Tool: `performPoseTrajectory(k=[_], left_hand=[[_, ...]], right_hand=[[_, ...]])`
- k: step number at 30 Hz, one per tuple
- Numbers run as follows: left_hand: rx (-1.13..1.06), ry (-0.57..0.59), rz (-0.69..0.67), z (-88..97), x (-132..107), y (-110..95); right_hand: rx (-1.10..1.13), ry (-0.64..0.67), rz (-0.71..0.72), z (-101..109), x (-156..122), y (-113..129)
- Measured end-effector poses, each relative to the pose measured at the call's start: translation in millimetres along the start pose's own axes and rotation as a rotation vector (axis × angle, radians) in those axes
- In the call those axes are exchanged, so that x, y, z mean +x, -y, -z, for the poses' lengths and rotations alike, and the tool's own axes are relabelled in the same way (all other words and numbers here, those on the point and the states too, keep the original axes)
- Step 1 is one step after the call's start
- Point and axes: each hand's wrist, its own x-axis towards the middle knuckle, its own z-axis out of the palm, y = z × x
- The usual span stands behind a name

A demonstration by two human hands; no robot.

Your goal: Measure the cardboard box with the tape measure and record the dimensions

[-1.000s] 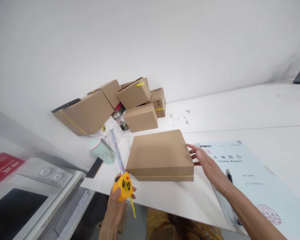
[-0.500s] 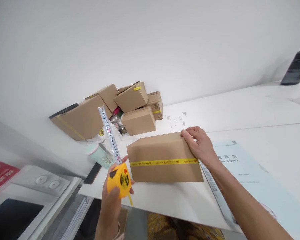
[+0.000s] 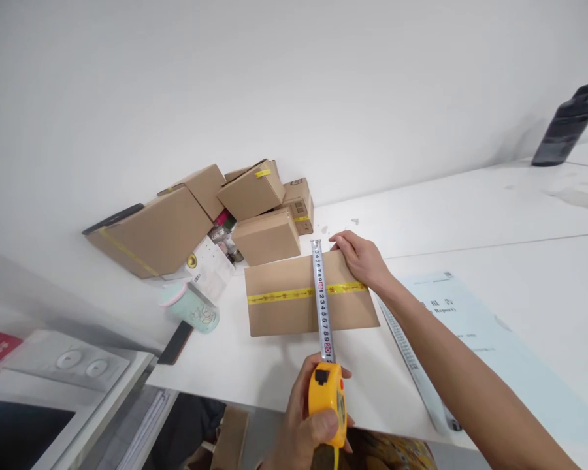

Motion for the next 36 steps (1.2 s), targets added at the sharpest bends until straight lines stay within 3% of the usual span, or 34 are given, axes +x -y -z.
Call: performPoseTrajectory(k=[4,8,14,18,28,36], left_hand=[[-0.023,-0.021,-0.019,-5.0,1.0,17.9],[-0.087,-0.033,-0.012,-10.3,3.5,33.1],[-0.079,0.057,0.035,-11.2,2.5,29.1],[-0.044,0.024,0.005,-10.5,2.4,30.9],[0.056,-0.062,0.111,-8.8,10.6,44.4],[0.058,-0.064,0.103,-6.3,13.1,55.5]], right_hand=[[-0.080,0.042,0.078,0.6,2.7,0.8],[-0.262,0.053,0.273,1.6,4.7,2.0],[-0.478,0.006,0.482,0.3,8.4,-5.8],[-0.573,-0.031,0.590,-1.3,12.7,-12.7],[-0.533,-0.028,0.605,-2.4,18.1,-14.9],[-0.539,-0.038,0.603,-3.1,17.8,-15.8]])
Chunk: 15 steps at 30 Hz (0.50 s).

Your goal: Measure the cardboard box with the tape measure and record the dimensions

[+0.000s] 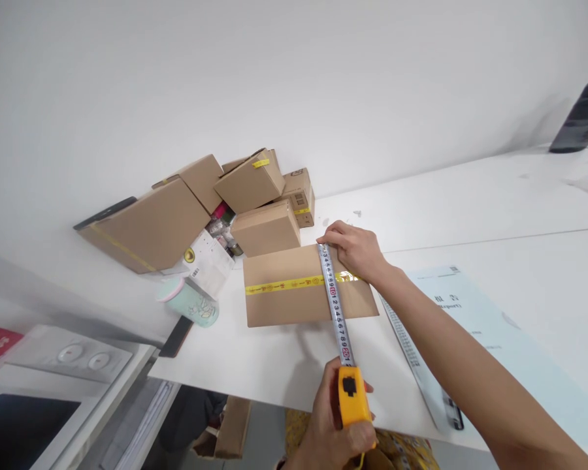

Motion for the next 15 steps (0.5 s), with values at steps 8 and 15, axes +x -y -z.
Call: performPoseTrajectory(k=[8,15], left_hand=[[0.020,-0.014,0.002,-0.6,0.2,-1.0],[-0.012,0.027,0.011,3.8,-4.8,-11.1]], right_hand=[[0.014,0.002,-0.018,1.8,-0.3,2.0],[0.083,0.034,-0.145,1.4,3.8,3.1]])
